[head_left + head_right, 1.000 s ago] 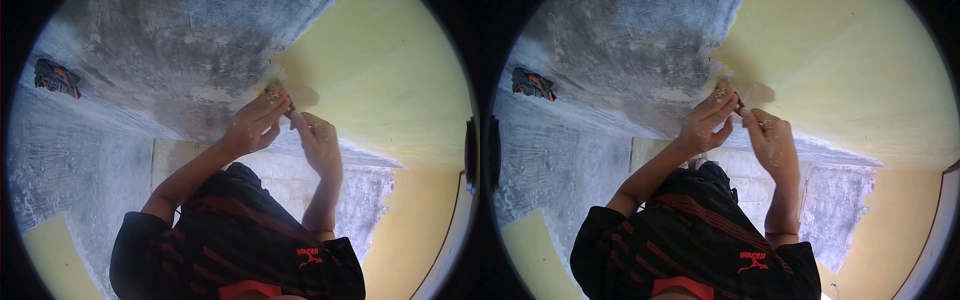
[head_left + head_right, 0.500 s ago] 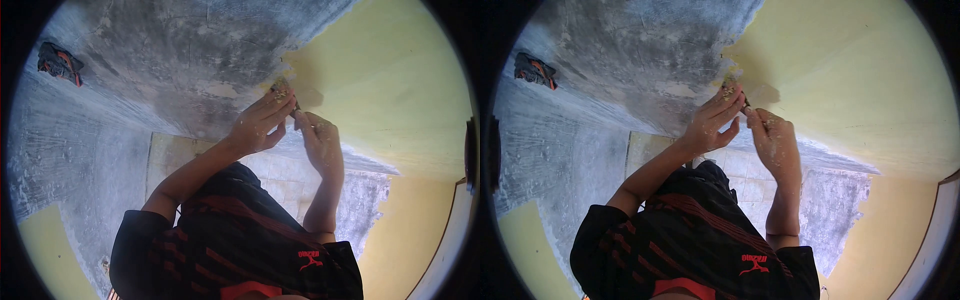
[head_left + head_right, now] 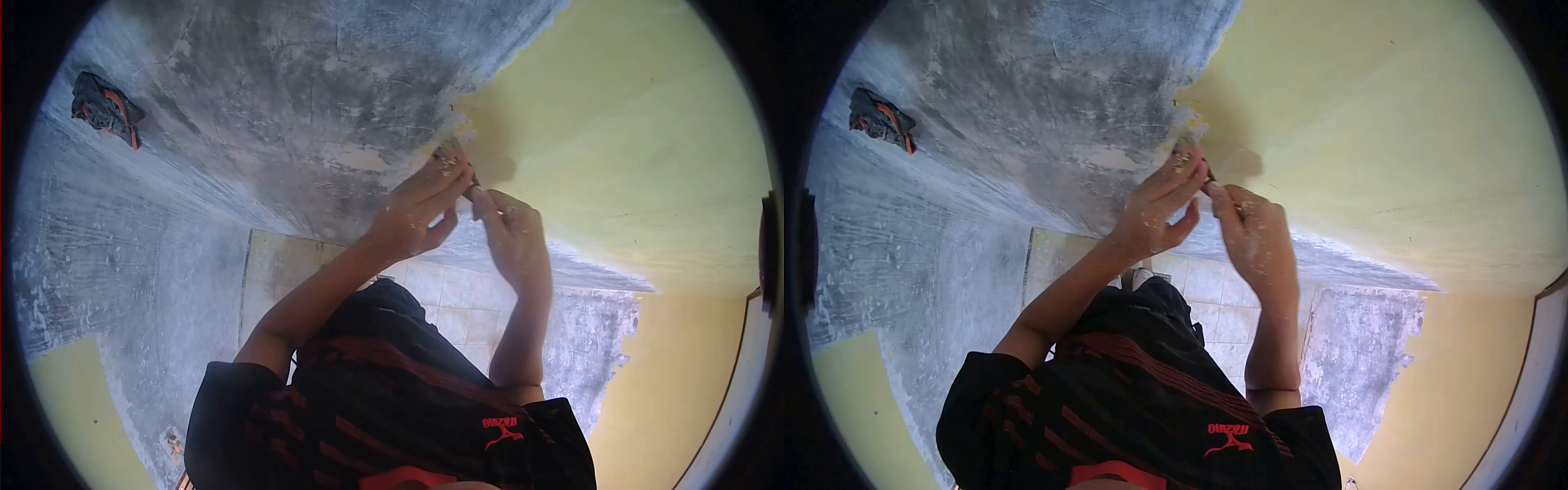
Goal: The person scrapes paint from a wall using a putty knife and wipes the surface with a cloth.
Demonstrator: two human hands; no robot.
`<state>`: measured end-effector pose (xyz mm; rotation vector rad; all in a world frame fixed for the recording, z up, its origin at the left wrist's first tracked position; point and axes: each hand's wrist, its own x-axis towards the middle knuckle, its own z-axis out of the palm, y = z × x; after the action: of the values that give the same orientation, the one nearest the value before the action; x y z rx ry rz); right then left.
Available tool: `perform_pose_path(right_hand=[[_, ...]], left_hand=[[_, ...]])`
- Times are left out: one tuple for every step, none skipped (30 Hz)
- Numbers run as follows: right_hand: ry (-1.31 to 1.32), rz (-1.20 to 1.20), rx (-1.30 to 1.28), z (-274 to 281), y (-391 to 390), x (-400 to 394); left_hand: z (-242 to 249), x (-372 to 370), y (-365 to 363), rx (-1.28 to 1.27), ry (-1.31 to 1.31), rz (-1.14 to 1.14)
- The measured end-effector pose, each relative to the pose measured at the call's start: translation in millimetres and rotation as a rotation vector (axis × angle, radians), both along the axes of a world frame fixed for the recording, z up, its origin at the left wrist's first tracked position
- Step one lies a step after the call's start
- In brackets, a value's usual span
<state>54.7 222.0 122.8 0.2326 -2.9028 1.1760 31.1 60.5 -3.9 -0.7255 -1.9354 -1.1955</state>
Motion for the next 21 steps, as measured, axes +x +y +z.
perform_pose_path(right_hand=[[-0.057, -0.017, -0.037, 3.2, 1.4, -0.8], [-0.066, -0.009, 0.013, 5.6, -0.6, -4.1], [-0.066, -0.008, 0.014, 4.2, -4.0, -1.8], [-0.017, -0.004, 0.027, 1.6, -9.0, 0.2], [0.032, -0.003, 0.038, -0.9, -10.1, 1.6], [0.066, 0.024, 0.025, -3.5, -5.4, 2.5], [0.069, 0.024, 0.023, 0.1, 0.3, 4.6], [0.02, -0.008, 0.008, 7.7, 4.8, 5.2], [-0.029, -0.036, -0.003, 12.6, 6.8, 3.6], [-0.071, -0.03, 0.001, 11.5, 7.7, 1.9], [-0.069, -0.029, 0.006, 7.9, 4.6, -0.7], [-0.012, 0.004, 0.008, 3.5, -0.8, -4.2], [0.046, 0.024, 0.015, 2.9, 2.1, -4.7], [0.039, 0.029, 0.015, 7.5, 2.5, -1.8], [0.035, 0.036, 0.01, 10.0, 4.9, -1.8], [-0.03, -0.001, 0.015, 12.2, 10.0, -2.9], [-0.096, -0.038, 0.024, 13.9, 11.3, -3.1], [-0.099, -0.029, 0.062, 17.9, 7.2, -6.0], [-0.103, -0.032, 0.072, 16.5, 4.8, -5.8], [-0.065, -0.019, 0.047, 14.0, 1.3, -4.8], [-0.026, -0.009, 0.018, 10.8, -1.9, -2.9]], left_hand=[[3.7, 1.1, 3.4, -0.001, -0.024, -0.027], [5.7, 2.3, 5.4, 0.001, -0.049, -0.053], [2.5, 3.3, 5.3, 0.002, -0.049, -0.052], [-2.3, 1.4, 5.9, 0.025, -0.02, -0.016], [-4.7, -1.1, 7.5, 0.045, 0.01, 0.016], [-2.1, -1.7, 9.4, 0.045, 0.016, 0.012], [-0.1, 0.8, 10.1, 0.021, -0.009, -0.027], [2.3, 3.2, 9.4, -0.002, -0.035, -0.057], [6.9, 4.9, 10.6, 0.0, -0.033, -0.044], [12.5, 6.9, 14.8, 0.013, -0.043, -0.02], [15.6, 8.0, 19.3, 0.027, -0.052, -0.004], [15.1, 8.3, 20.4, 0.056, -0.04, 0.023], [12.7, 4.9, 24.8, 0.067, -0.036, 0.004], [8.2, 0.7, 20.3, 0.058, -0.014, 0.005], [8.4, -0.2, 13.9, 0.044, 0.005, 0.013], [10.3, 1.4, 15.7, 0.046, 0.006, -0.01], [12.1, 3.4, 15.3, 0.044, -0.003, 0.0], [13.6, 5.1, 17.0, 0.055, -0.01, 0.015], [14.5, 5.2, 21.5, 0.072, -0.014, 0.023], [11.1, 4.8, 21.8, 0.094, 0.01, 0.056], [10.2, 3.4, 21.6, 0.101, 0.01, 0.045]])
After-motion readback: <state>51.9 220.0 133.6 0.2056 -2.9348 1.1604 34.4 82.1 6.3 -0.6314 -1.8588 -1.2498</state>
